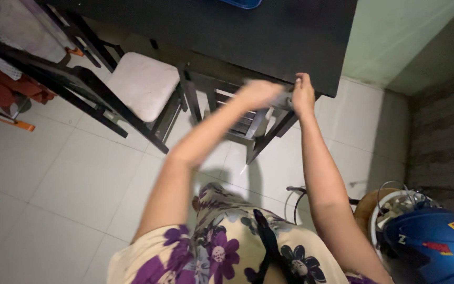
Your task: The person wipes the backrest and seat of a wooden chair using a cloth. They move between chairs, cleaning the frame and slats systematically.
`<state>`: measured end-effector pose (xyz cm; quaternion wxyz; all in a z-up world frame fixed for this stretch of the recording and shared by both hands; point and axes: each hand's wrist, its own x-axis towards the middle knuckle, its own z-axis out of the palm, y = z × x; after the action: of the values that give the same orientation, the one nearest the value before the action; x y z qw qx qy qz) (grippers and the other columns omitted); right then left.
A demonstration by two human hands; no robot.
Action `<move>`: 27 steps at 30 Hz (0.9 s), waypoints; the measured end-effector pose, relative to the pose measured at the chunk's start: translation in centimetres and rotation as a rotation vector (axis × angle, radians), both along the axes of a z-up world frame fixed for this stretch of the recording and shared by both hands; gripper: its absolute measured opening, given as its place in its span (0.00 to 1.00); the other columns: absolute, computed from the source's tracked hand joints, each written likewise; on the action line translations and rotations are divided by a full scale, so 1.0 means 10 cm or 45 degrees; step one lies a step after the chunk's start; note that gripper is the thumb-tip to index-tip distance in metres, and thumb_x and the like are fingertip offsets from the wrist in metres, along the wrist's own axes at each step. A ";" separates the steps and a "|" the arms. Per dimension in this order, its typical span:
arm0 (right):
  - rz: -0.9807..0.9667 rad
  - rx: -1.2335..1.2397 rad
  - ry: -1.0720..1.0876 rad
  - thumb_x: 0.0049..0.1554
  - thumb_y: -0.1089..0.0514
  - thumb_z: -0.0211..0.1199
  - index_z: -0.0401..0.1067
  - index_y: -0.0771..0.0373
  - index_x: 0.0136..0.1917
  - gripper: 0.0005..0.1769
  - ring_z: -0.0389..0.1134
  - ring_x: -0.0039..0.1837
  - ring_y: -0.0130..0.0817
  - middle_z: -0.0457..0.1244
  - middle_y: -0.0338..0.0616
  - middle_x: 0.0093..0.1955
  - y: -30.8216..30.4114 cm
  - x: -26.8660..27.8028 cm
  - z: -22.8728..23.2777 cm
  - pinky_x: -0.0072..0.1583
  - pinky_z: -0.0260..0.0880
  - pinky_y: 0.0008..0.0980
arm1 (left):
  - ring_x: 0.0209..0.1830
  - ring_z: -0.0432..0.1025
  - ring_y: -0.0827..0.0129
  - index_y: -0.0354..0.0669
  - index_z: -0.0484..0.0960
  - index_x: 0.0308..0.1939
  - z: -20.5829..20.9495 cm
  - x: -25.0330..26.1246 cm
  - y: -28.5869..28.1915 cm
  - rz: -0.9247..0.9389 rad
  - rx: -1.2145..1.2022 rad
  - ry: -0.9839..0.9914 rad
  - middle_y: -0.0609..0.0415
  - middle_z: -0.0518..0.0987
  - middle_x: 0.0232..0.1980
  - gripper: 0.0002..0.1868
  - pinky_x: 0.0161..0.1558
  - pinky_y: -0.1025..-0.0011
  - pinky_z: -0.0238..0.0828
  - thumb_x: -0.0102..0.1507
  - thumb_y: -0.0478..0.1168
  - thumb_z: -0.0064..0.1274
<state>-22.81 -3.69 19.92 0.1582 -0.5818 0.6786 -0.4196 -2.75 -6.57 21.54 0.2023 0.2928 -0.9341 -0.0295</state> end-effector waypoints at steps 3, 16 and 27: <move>0.031 -0.245 -0.047 0.70 0.56 0.49 0.68 0.61 0.62 0.13 0.71 0.61 0.56 0.69 0.59 0.58 -0.11 -0.24 -0.15 0.61 0.69 0.48 | 0.42 0.79 0.46 0.41 0.74 0.42 0.00 -0.50 0.15 -0.122 -0.097 0.273 0.44 0.83 0.40 0.18 0.41 0.51 0.75 0.50 0.40 0.59; -0.062 0.157 -0.012 0.67 0.57 0.45 0.68 0.56 0.64 0.15 0.72 0.56 0.47 0.70 0.52 0.54 0.10 0.02 0.12 0.59 0.68 0.45 | 0.45 0.77 0.47 0.48 0.80 0.40 0.43 2.12 -0.18 0.291 -0.010 -0.034 0.45 0.82 0.39 0.13 0.45 0.52 0.73 0.56 0.48 0.62; 0.047 0.092 -0.294 0.68 0.56 0.46 0.68 0.62 0.63 0.15 0.70 0.52 0.39 0.70 0.50 0.50 -0.18 -0.13 -0.31 0.57 0.68 0.37 | 0.34 0.78 0.46 0.41 0.80 0.35 0.12 0.35 -0.06 0.087 -0.099 -0.029 0.42 0.82 0.31 0.30 0.37 0.52 0.75 0.56 0.66 0.62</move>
<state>-24.12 -5.47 16.85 0.2637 -0.5358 0.6598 -0.4561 0.77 -7.14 22.70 0.2037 0.3168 -0.9262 0.0173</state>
